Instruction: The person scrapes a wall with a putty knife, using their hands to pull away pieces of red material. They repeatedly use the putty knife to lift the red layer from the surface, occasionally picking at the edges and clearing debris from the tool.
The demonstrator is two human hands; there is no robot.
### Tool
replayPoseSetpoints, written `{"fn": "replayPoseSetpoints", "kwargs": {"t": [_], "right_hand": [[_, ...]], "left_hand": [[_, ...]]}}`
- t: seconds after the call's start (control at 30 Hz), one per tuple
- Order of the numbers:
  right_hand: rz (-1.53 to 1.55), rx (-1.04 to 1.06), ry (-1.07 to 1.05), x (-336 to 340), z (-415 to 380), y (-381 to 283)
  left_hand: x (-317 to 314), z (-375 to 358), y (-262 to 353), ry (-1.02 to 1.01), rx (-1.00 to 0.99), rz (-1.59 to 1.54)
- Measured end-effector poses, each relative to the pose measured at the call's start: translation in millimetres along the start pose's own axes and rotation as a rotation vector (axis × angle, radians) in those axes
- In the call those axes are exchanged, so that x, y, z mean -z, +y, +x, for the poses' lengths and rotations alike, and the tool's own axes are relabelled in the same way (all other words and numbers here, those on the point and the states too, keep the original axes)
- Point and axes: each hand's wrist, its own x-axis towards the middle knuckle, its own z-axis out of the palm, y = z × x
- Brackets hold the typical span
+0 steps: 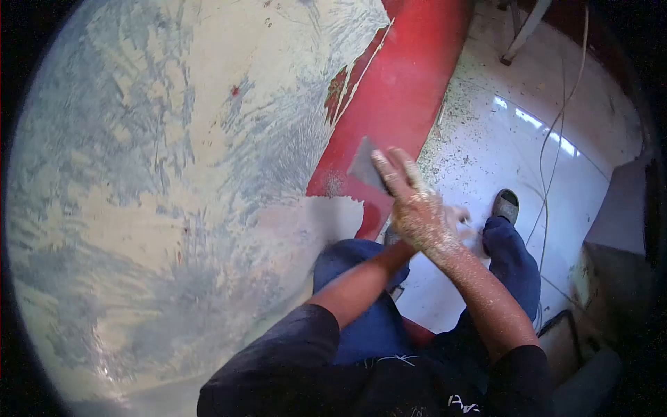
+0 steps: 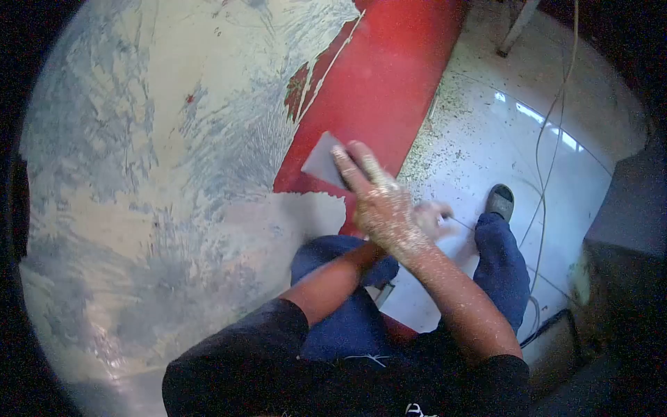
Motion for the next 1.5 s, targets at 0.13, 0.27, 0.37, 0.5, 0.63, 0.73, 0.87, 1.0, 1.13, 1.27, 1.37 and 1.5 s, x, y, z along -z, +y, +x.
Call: {"fn": "replayPoseSetpoints", "kwargs": {"t": [0.13,0.27,0.37,0.5,0.63,0.73,0.87,1.0,1.13,1.27,1.37,1.5], "right_hand": [[0.025,0.003,0.007,-26.3,13.2,-25.7],[-0.005,-0.099,-0.183,-37.5,21.4,-35.9],[0.124,-0.110,-0.228,-47.7,29.1,-29.4],[0.212,-0.080,-0.111,-66.1,36.1,-25.7],[0.194,-0.083,-0.118,-57.7,43.1,-31.9],[0.225,-0.091,-0.144,-59.1,40.7,-31.0],[0.312,-0.094,-0.160,-57.5,40.4,-26.8],[0.401,-0.099,-0.162,-62.1,35.5,-29.5],[0.401,-0.103,-0.117,-55.4,39.1,-27.7],[0.434,-0.107,-0.147,-54.8,41.2,-28.9],[0.432,-0.077,-0.114,-43.1,47.1,-24.7],[0.459,-0.067,-0.068,-48.6,49.3,-26.5]], "left_hand": [[-36.9,-5.5,-30.6,-0.260,-0.111,0.234],[-25.0,3.4,-24.3,-0.174,-0.061,0.160],[-5.8,6.1,-22.2,-0.040,-0.046,0.072],[-2.2,3.8,-17.9,-0.003,-0.059,0.042],[-6.4,2.2,-6.9,-0.106,-0.045,-0.028],[-10.1,-1.0,-9.3,-0.122,-0.053,-0.025],[-3.9,-3.2,-8.0,-0.075,-0.062,-0.053],[11.0,-5.3,-8.1,0.054,0.023,-0.019],[16.4,-1.8,-9.2,0.131,-0.007,-0.123],[11.4,-1.2,-13.9,0.104,0.015,-0.031],[0.9,-1.6,-9.0,0.040,0.023,-0.024],[0.6,-4.6,-9.3,0.052,-0.032,0.003]]}}
